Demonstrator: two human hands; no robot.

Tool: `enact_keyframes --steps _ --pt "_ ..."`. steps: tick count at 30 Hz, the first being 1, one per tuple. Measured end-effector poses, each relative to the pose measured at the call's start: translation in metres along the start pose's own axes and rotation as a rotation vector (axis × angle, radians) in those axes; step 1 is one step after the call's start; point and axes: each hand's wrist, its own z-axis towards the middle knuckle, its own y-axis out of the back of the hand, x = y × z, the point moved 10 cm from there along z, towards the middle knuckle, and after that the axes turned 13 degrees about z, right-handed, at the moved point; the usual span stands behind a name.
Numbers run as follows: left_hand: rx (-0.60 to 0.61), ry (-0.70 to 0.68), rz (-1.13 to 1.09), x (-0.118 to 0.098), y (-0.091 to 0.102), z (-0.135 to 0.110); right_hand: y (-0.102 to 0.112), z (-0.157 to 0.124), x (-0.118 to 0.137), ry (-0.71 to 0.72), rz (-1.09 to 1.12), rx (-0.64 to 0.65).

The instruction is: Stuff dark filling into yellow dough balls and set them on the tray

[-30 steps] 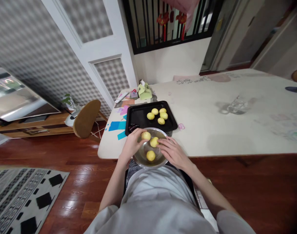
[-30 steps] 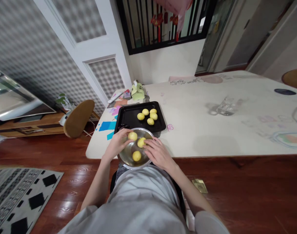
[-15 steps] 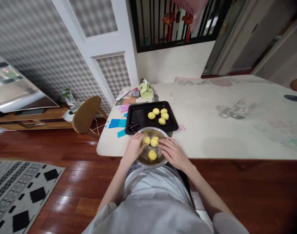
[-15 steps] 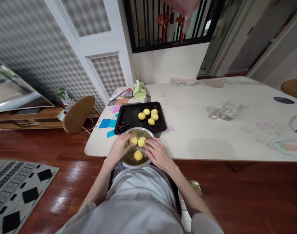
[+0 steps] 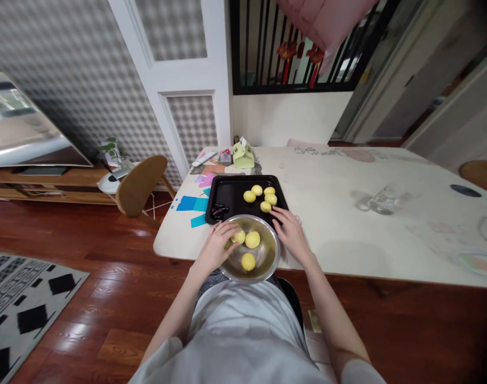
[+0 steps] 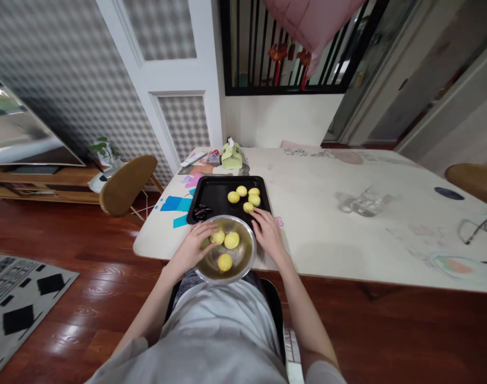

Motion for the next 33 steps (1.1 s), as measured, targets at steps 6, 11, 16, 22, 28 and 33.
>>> enact_keyframes --steps 6,11,16,22,28,33 --pt "-0.012 -0.033 -0.070 -0.003 0.004 -0.006 -0.024 0.038 -0.023 0.120 -0.183 0.116" --pt "-0.026 -0.021 -0.122 0.000 0.004 -0.011 -0.044 0.048 -0.029 0.153 -0.273 0.234" --pt "-0.004 -0.003 -0.100 -0.003 0.000 -0.011 -0.045 0.045 -0.030 0.150 -0.272 0.239" --pt "-0.001 0.003 -0.093 -0.006 0.000 -0.010 -0.030 0.043 -0.018 0.131 -0.228 0.213" --pt "-0.029 0.015 -0.125 -0.007 0.003 -0.010 -0.012 0.030 0.044 0.188 -0.073 0.142" --pt "-0.184 0.079 -0.181 0.000 0.014 -0.013 -0.037 0.004 0.099 0.294 0.066 0.315"
